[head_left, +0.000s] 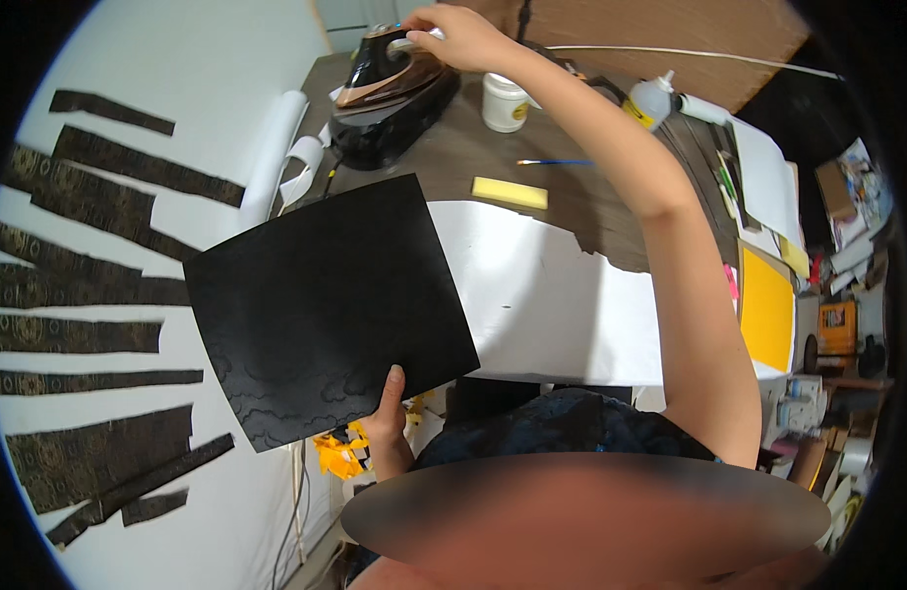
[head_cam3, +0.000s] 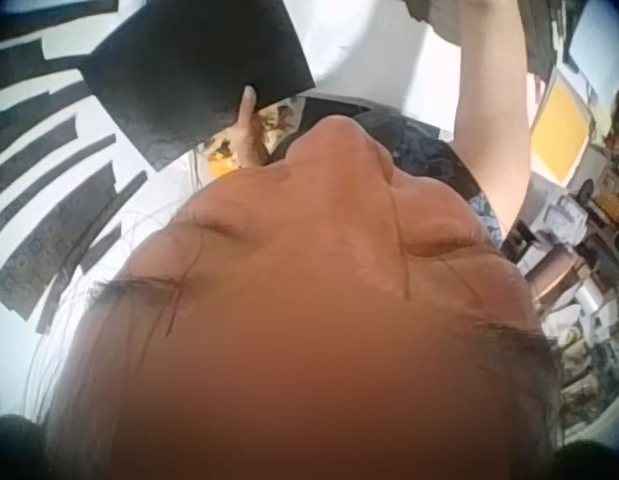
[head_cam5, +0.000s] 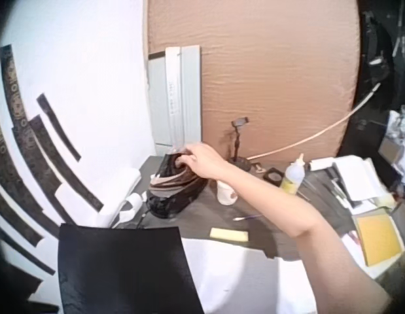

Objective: The person cuts a black fabric piece with scissors, trims the edges, and then uses an iron to press the fabric. The person handles the fabric and tools directly on a cluttered work table.

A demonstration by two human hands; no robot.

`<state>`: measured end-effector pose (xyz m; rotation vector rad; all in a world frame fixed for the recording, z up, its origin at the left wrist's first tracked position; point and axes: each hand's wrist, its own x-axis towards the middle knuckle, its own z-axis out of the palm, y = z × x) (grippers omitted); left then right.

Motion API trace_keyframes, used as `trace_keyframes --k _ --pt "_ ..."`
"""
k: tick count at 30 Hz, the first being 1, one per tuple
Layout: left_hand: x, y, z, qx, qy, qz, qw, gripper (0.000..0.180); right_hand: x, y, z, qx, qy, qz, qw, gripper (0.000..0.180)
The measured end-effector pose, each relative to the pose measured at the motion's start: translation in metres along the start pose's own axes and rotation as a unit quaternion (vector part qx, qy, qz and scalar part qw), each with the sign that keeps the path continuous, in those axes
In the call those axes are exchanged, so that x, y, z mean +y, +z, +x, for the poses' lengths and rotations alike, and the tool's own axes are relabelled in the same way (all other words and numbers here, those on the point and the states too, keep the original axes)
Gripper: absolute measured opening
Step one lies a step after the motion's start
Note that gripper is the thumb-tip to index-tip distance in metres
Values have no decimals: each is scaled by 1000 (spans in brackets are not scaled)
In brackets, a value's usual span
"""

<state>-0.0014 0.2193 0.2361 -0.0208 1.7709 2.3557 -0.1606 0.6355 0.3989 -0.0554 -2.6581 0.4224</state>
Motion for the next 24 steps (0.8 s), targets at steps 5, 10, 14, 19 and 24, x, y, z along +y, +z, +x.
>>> trace_keyframes --k 5,10,14,19,24 --pt "-2 15 -6 -102 -53 38 993 51 -32 -30 -165 75 67 251 963 47" --pt "-11 67 -14 -316 -41 55 946 46 -112 -34 -326 95 220 642 728 59" --pt "-10 109 -40 -523 -165 158 821 43 -119 -51 -422 332 386 478 716 46" --pt "42 138 -55 -767 -76 -19 637 41 2 -173 -592 518 497 194 669 50" --pt "155 125 -35 -434 431 -39 790 38 105 -251 -707 421 628 188 627 53"
